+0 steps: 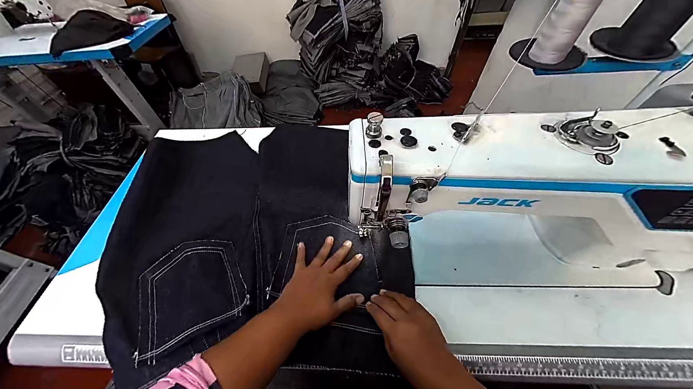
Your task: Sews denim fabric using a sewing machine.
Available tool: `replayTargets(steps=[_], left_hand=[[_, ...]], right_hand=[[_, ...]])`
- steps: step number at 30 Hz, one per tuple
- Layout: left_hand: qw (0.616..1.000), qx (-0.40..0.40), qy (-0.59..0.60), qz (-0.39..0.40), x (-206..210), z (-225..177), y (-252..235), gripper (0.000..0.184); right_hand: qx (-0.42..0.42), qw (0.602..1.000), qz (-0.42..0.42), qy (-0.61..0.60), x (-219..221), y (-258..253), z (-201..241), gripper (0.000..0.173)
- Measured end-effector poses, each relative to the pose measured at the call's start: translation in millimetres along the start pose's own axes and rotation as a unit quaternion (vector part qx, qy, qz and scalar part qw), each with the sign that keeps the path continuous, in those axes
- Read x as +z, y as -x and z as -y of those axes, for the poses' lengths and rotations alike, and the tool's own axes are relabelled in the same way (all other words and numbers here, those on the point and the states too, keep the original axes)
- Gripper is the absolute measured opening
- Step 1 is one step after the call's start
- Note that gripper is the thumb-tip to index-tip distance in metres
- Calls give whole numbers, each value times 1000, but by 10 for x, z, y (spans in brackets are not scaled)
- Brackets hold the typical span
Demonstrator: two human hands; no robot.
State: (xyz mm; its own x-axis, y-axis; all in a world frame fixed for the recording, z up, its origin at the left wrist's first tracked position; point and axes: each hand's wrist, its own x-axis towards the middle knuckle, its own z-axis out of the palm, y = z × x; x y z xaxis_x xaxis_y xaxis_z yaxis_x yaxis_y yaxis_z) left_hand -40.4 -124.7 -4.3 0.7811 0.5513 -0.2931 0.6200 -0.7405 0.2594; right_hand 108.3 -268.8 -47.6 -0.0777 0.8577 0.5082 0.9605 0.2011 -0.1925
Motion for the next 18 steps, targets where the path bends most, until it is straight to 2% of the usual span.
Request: replayTargets(steps=[4,9,18], left_hand=[[1000,-11,10,26,-43,34,5,81],[999,-19,8,34,-98,71,-36,81],[999,-26,10,28,-313,187,-401,83]], right_hand=[[-2,1000,-1,17,15,45,70,29],[1,1000,12,10,44,105,68,38],[88,972,213,-38,-88,-313,-85,45]])
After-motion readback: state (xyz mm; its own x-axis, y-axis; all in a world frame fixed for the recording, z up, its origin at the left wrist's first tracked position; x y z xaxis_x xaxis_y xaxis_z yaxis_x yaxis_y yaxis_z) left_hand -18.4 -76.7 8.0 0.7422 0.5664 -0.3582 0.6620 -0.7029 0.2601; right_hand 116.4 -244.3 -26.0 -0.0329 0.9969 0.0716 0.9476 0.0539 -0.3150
